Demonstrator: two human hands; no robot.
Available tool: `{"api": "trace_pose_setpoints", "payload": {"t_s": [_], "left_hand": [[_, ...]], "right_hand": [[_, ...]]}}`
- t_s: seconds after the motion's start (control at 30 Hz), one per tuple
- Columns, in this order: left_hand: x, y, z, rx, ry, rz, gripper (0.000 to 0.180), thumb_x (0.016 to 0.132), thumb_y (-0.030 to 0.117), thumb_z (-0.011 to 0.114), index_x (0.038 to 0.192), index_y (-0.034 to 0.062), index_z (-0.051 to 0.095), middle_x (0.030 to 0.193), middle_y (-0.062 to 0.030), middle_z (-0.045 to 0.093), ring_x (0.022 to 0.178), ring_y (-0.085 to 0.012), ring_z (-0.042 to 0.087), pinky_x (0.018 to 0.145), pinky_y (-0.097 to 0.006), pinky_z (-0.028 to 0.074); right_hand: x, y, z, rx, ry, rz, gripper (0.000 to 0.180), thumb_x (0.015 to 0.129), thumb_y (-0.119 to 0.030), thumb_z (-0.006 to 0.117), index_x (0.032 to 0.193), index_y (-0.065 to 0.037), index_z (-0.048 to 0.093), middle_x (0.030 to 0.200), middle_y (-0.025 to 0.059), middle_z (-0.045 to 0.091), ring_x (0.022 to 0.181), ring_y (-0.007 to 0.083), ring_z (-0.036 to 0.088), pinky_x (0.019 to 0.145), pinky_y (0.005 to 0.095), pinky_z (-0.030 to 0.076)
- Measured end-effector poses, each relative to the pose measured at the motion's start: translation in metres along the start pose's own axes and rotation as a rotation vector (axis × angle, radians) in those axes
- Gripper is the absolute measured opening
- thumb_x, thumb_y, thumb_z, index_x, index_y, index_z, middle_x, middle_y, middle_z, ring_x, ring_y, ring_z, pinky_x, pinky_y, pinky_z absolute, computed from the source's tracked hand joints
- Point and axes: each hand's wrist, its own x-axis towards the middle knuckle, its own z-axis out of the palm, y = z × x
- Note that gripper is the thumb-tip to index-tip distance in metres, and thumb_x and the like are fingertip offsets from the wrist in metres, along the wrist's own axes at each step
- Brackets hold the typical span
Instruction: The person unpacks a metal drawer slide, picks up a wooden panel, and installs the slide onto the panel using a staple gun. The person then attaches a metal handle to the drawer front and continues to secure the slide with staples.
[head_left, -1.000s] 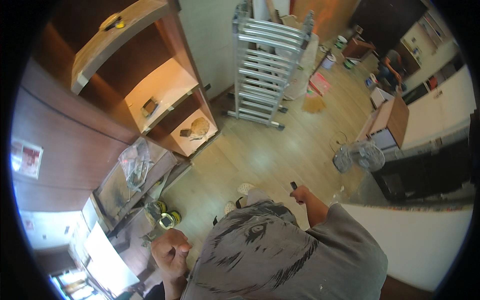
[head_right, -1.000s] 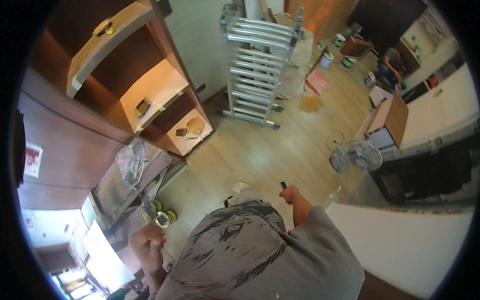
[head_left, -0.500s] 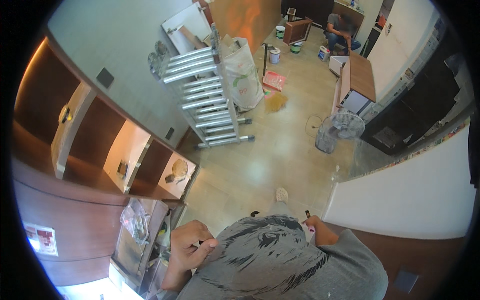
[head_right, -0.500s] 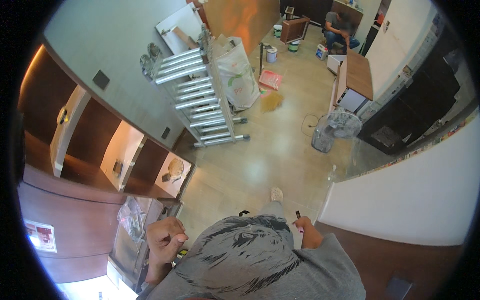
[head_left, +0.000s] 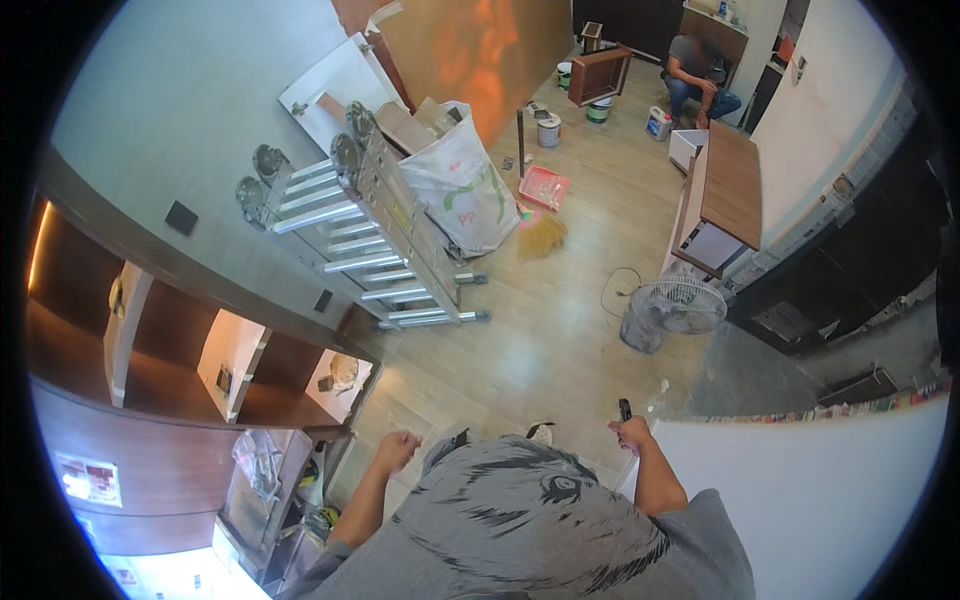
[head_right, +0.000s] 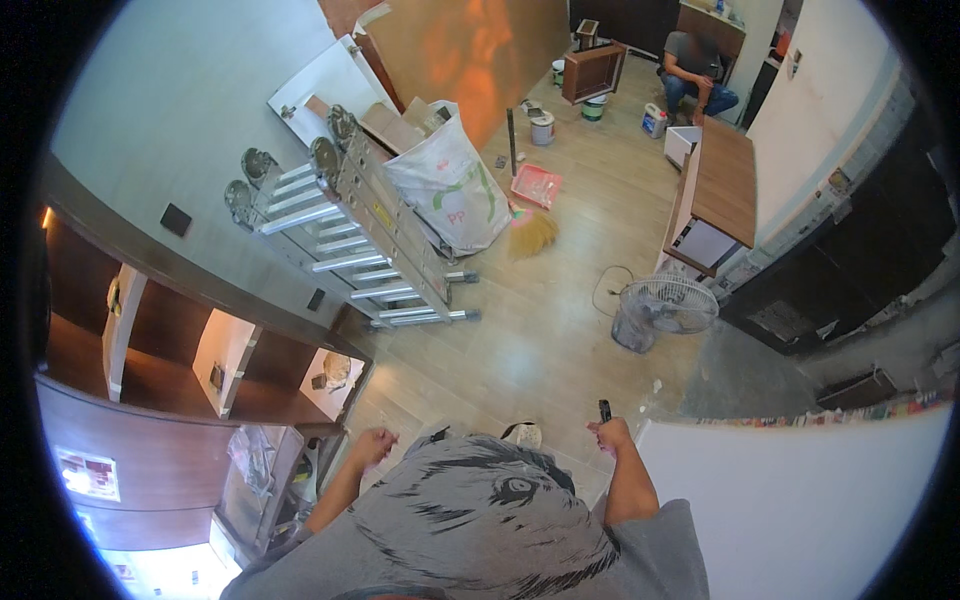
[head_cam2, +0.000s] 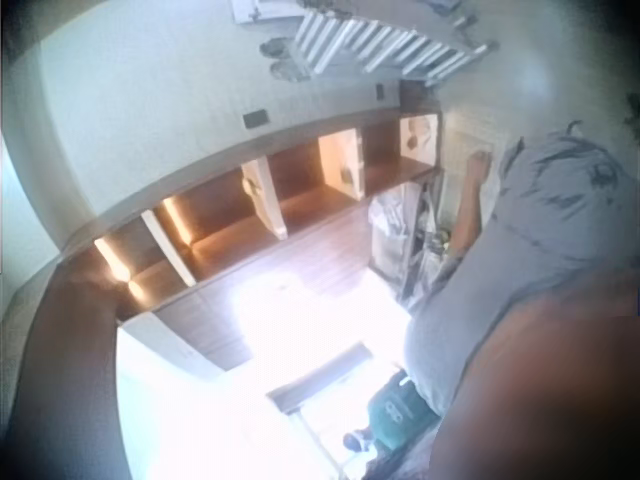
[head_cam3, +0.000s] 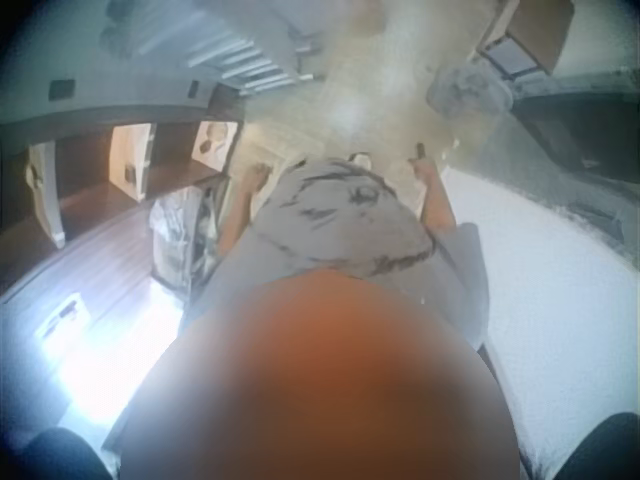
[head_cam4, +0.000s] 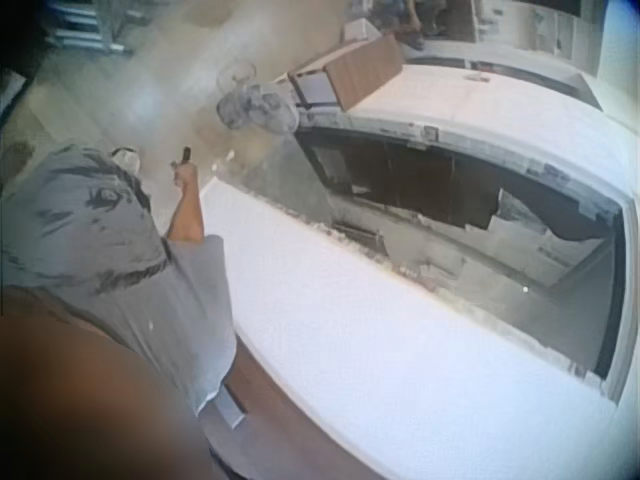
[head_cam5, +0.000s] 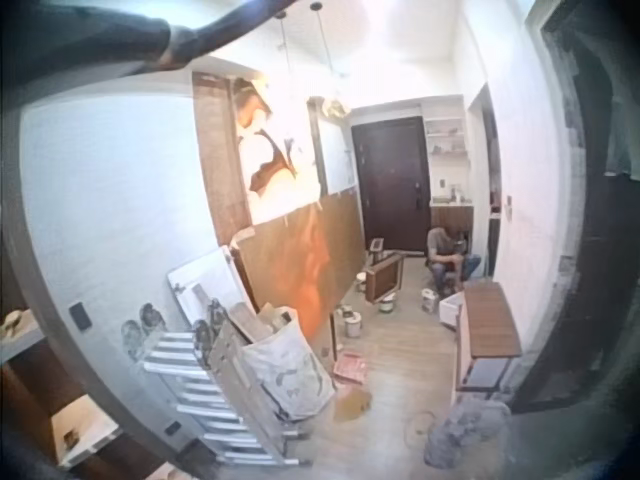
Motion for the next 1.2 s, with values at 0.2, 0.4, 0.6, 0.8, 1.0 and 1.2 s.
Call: {"api": "trace_pose_setpoints", "payload": {"t_s": [0.2, 0.4, 0.6, 0.8, 1.0, 1.2], "left_hand": [[0.043, -0.087, -0.007, 0.397, -0.336, -0.138, 0.033, 0.094, 0.036, 0.073, 0.097, 0.0038, 0.078, 0.083, -0.0087, 0.073, 0.068, -0.0185, 0.068, 0.063, -0.034, 0.058], [0.176, -0.058, -0.014, 0.244, -0.343, -0.494, 0.038, 0.094, 0.041, 0.071, 0.099, 0.0037, 0.079, 0.092, -0.0152, 0.077, 0.072, -0.0253, 0.073, 0.067, -0.039, 0.06], [0.369, 0.161, -0.008, 0.226, -0.221, 0.061, 0.029, 0.097, 0.033, 0.066, 0.098, 0.0048, 0.074, 0.08, -0.0168, 0.072, 0.077, -0.0351, 0.069, 0.073, -0.046, 0.053], [0.461, 0.403, -0.062, -0.152, -0.154, 0.295, 0.026, 0.101, 0.028, 0.068, 0.09, 0.0045, 0.067, 0.072, -0.0003, 0.06, 0.066, -0.0101, 0.055, 0.061, -0.03, 0.045], [0.521, 0.45, -0.087, -0.336, 0.001, 0.157, 0.025, 0.1, 0.027, 0.07, 0.092, 0.0035, 0.068, 0.075, 0.0003, 0.062, 0.068, -0.0096, 0.056, 0.063, -0.029, 0.046], [0.546, 0.474, -0.098, -0.271, 0.184, 0.044, 0.03, 0.096, 0.029, 0.074, 0.086, 0.001, 0.068, 0.075, -0.0047, 0.064, 0.071, -0.0141, 0.059, 0.066, -0.032, 0.048]], "right_hand": [[0.063, -0.013, -0.009, 0.252, -0.058, 0.087, 0.029, 0.088, -0.026, 0.084, 0.088, -0.002, 0.068, 0.072, 0.0077, 0.063, 0.059, 0.0201, 0.064, 0.05, 0.0343, 0.048], [0.111, -0.025, -0.011, -0.067, -0.239, 0.122, 0.026, 0.089, -0.018, 0.08, 0.104, 0.002, 0.074, 0.087, 0.0096, 0.073, 0.067, 0.0207, 0.067, 0.058, 0.0342, 0.051], [0.123, -0.113, -0.055, 0.101, -0.061, 0.202, 0.022, 0.092, -0.018, 0.074, 0.1, 0.002, 0.072, 0.085, 0.0099, 0.071, 0.072, 0.0203, 0.067, 0.064, 0.0332, 0.053], [0.191, -0.241, -0.087, 0.236, 0.007, 0.166, 0.022, 0.092, -0.016, 0.072, 0.105, 0.002, 0.07, 0.086, 0.0105, 0.071, 0.075, 0.0204, 0.068, 0.068, 0.0348, 0.057], [0.304, -0.336, -0.13, 0.094, -0.158, -0.007, 0.028, 0.088, -0.006, 0.075, 0.113, 0.001, 0.065, 0.091, 0.0108, 0.071, 0.078, 0.0231, 0.069, 0.07, 0.0386, 0.058], [0.398, -0.456, -0.194, 0.074, -0.092, 0.12, 0.01, 0.1, -0.011, 0.063, 0.103, -0.001, 0.063, 0.089, 0.0113, 0.07, 0.075, 0.0227, 0.067, 0.063, 0.0396, 0.055]]}}
